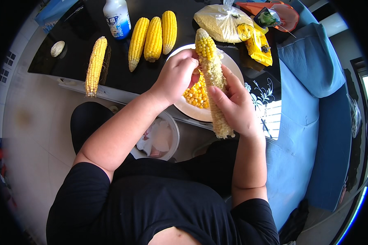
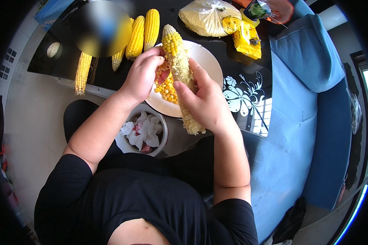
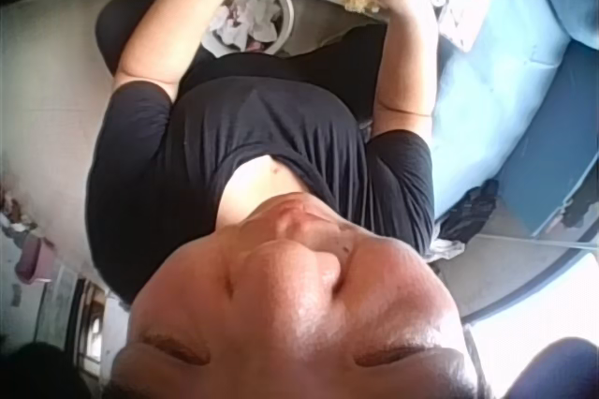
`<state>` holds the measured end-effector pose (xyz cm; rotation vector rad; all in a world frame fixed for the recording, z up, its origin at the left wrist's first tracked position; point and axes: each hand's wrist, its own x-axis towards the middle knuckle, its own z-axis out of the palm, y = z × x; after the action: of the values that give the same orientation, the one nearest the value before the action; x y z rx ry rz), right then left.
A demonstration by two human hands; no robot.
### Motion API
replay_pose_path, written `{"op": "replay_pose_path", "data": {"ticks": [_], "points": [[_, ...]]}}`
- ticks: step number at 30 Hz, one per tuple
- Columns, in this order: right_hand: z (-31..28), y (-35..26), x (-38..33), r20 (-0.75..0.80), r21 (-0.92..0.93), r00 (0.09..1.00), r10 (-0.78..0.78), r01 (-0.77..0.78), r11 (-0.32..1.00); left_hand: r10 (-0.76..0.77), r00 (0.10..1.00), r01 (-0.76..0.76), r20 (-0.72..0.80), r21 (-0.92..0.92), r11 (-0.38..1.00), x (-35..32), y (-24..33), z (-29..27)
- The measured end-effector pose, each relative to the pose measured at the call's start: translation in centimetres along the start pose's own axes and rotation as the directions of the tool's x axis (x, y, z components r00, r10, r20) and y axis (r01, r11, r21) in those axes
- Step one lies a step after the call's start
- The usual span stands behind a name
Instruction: The person removes corn kernels from cobs by hand, placing the kernels into a bowl and discarding the cobs. Then the person walks to the kitchen, washes hands, and wipes the countertop with a cloth.
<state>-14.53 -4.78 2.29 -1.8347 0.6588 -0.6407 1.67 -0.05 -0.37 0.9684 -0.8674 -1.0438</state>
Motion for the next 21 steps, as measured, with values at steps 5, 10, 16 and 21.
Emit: {"op": "replay_pose_path", "data": {"ticks": [5, 10, 16, 21], "points": [[-0.06, -0.29, -0.13, 0.001, -0.120, 1.000, -0.025, 0.025, 0.992, 0.010, 1.000, -0.010, 0.000, -0.021, 1.000, 0.00, 0.04, 0.22], [-0.14, -0.41, -0.15, 0.018, -0.181, 1.000, 0.009, -0.005, 0.983, 0.020, 1.000, -0.020, -0.005, 0.009, 1.000, -0.14, -0.18, 0.18], [-0.04, 0.15, -0.07, -0.008, -0.042, 1.000, -0.016, 0.016, 0.999, -0.039, 0.999, 0.043, -0.030, 0.126, 0.991, -0.05, 0.09, 0.16], [0.16, -0.11, -0.06, -0.029, -0.157, 0.999, -0.031, 0.026, 0.987, -0.022, 1.000, 0.022, 0.001, -0.080, 0.997, 0.11, 0.18, 0.05]]}}
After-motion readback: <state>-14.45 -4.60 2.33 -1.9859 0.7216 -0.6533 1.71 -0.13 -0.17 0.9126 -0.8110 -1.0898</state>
